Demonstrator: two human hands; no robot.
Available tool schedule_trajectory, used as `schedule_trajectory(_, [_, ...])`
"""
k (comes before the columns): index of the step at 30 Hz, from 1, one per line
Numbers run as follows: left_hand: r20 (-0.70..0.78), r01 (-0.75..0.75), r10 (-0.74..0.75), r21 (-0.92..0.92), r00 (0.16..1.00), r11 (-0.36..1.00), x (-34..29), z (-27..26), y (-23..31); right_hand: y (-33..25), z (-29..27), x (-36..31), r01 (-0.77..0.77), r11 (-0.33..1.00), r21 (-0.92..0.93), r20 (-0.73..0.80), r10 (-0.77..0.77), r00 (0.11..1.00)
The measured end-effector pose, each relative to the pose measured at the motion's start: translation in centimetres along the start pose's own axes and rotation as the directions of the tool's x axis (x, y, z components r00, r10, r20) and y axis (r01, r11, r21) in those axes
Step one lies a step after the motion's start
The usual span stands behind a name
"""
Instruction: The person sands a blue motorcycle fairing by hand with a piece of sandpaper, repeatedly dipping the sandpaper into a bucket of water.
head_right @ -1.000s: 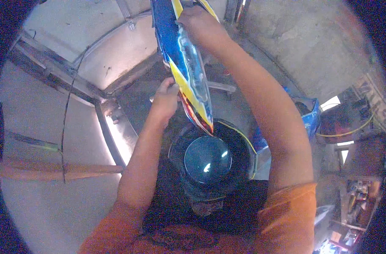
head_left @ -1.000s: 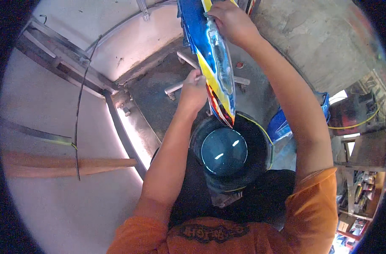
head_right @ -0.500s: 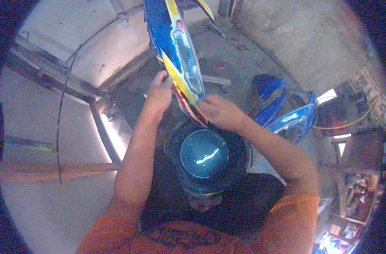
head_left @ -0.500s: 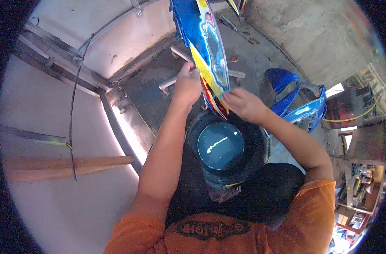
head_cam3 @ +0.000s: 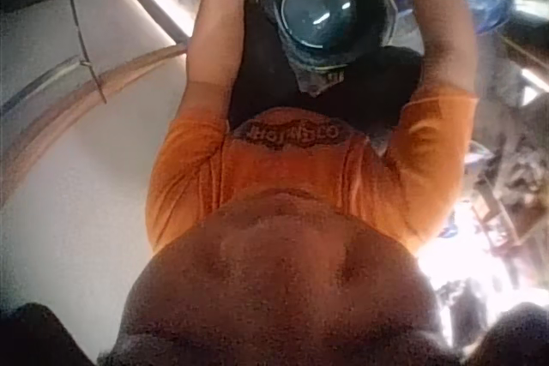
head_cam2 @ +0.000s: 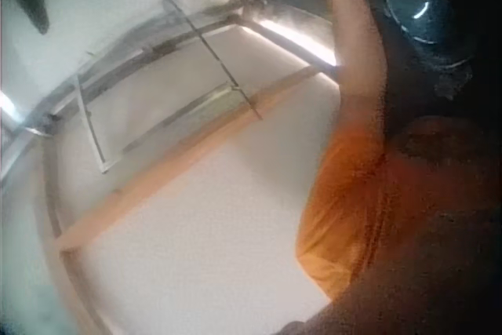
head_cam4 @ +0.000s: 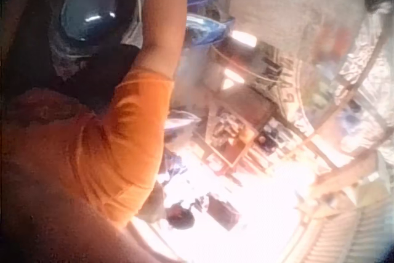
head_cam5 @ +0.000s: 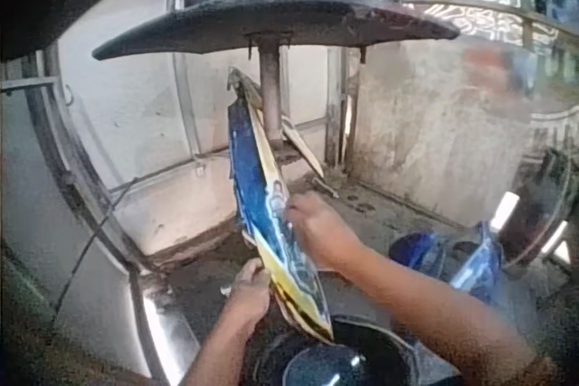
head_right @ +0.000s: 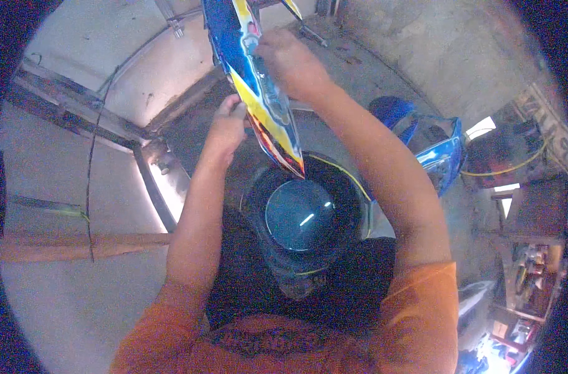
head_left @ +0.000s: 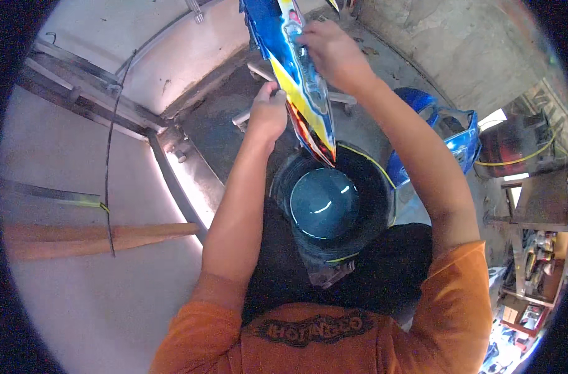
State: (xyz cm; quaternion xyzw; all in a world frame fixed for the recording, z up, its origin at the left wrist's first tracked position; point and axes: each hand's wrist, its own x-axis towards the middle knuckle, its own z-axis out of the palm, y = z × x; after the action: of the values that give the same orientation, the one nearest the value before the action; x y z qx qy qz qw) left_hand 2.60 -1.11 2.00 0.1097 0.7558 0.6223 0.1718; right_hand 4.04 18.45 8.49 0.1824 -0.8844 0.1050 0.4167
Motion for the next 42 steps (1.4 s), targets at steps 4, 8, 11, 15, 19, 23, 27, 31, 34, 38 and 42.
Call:
schedule_trajectory(4, [0.039, 0.013, -0.014, 0.023, 0.999, 1.000, -0.2, -0.6, 0.1, -2.4, 0.4, -3.8, 0.019, 0.998, -0.062, 0.156, -0.009, 0.988])
schedule_trajectory(8, [0.039, -0.004, 0.002, 0.045, 0.999, 0.999, 0.7, -0.1, -1.0, -4.9, -0.3, -12.4, 0.118, 0.978, 0.172, 0.394, -0.178, 0.902])
schedule_trajectory(11, [0.026, -0.022, 0.021, 0.051, 0.999, 0.998, 1.7, -0.1, -2.0, -6.3, -0.5, -17.6, -0.001, 0.984, 0.175, 0.591, -0.104, 0.800])
schedule_trajectory(15, [-0.001, -0.003, 0.003, 0.024, 1.000, 1.000, 1.2, -0.2, -1.9, -7.3, -1.4, -14.7, 0.071, 0.962, 0.262, 0.427, -0.182, 0.886])
schedule_trajectory(19, [0.027, -0.014, 0.012, 0.056, 1.000, 0.998, 1.0, 0.6, -1.1, -4.7, -3.1, -6.4, -0.133, 0.978, 0.158, 0.069, 0.123, 0.990])
schedule_trajectory(23, [0.011, -0.005, 0.004, 0.062, 1.000, 0.998, 0.9, 0.2, -1.2, -2.1, -0.5, -3.5, -0.004, 1.000, -0.022, 0.038, 0.005, 0.999])
schedule_trajectory(27, [0.033, 0.009, -0.011, 0.058, 0.999, 0.998, 0.6, -0.5, -0.6, -3.9, 0.9, -9.5, -0.052, 0.997, 0.062, 0.312, 0.030, 0.949])
schedule_trajectory(31, [0.030, 0.011, -0.013, 0.068, 0.999, 0.998, 0.6, 0.4, -0.3, -5.8, 0.2, -17.2, 0.234, 0.961, 0.148, 0.356, -0.273, 0.894])
schedule_trajectory(34, [0.018, 0.007, -0.007, 0.024, 1.000, 1.000, 0.6, 0.7, -0.4, -7.3, -0.1, -18.5, 0.227, 0.954, 0.195, 0.529, -0.297, 0.795])
schedule_trajectory(38, [-0.002, -0.012, 0.012, -0.097, 1.000, 0.995, 1.5, 0.3, -1.5, -8.2, 0.4, -17.7, 0.069, 0.967, 0.245, 0.496, -0.186, 0.848])
schedule_trajectory(42, [0.025, -0.037, 0.041, -0.144, 0.999, 0.989, 1.2, 1.1, 0.0, -6.7, 0.2, -18.3, 0.061, 0.957, 0.285, 0.502, -0.203, 0.841])
